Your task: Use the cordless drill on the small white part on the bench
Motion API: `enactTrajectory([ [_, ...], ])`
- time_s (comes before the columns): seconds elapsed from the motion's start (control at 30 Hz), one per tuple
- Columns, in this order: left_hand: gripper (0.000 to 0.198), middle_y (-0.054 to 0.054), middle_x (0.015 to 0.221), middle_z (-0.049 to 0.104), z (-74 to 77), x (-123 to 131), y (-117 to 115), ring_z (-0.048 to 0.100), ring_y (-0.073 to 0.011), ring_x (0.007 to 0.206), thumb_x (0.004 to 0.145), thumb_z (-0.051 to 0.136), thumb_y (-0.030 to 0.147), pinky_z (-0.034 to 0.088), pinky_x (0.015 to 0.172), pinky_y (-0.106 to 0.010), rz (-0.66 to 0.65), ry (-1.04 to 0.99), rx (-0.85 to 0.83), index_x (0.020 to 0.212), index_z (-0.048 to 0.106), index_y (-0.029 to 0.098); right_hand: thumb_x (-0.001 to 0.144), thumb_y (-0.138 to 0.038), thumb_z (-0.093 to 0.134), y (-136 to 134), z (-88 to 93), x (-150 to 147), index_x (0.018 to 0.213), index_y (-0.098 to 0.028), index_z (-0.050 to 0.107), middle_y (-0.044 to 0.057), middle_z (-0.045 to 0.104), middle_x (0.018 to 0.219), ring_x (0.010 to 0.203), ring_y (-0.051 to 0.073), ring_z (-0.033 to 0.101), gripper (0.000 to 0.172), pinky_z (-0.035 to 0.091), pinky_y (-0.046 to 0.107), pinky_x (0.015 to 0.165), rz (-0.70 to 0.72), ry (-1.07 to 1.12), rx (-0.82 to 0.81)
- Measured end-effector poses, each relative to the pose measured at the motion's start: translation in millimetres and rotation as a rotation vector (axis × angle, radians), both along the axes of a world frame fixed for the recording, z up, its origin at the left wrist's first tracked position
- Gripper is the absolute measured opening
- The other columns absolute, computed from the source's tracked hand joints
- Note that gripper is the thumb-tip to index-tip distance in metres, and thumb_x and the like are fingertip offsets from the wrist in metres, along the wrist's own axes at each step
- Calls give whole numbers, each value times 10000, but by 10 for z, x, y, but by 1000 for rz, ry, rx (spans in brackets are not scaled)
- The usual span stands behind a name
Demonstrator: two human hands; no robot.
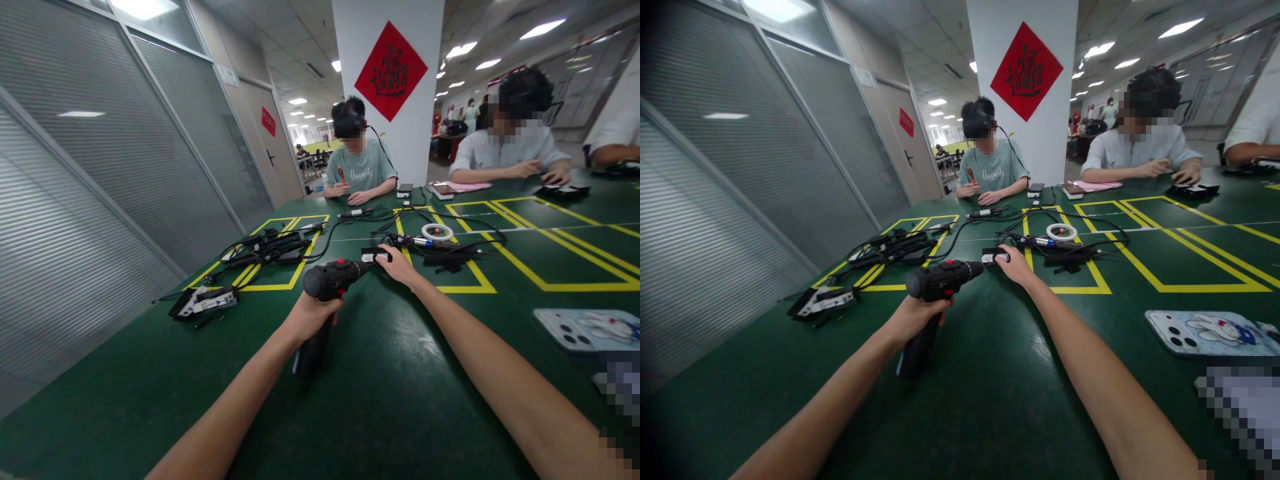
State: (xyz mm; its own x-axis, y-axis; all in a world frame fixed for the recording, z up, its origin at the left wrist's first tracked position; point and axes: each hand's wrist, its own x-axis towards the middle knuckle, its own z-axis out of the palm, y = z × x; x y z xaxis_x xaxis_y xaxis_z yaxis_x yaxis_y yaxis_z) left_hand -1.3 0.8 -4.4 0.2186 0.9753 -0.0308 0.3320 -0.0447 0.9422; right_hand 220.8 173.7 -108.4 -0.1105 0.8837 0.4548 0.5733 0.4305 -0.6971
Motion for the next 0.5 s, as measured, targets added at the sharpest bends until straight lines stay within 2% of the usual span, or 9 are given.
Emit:
enactTrajectory([
  [0.33, 309, -18, 737, 609, -25, 0, -2, 525, -100, 465, 697, 576, 251, 427, 467, -231, 6, -25, 14, 984, 548, 139, 795, -347, 496, -17, 6, -5, 1195, -211, 504, 70, 540, 1171, 1058, 181, 515, 423, 374, 318, 938, -1, 6, -5],
  [0.5, 322, 14, 590, 570, -27, -14, 0, 515, -106, 449, 696, 576, 231, 409, 456, -218, 6, -10, 9, 1002, 562, 131, 789, -339, 503, 7, -5, -4, 1194, -206, 506, 70, 535, 1181, 1076, 183, 504, 426, 361, 328, 953, -3, 9, -15],
])
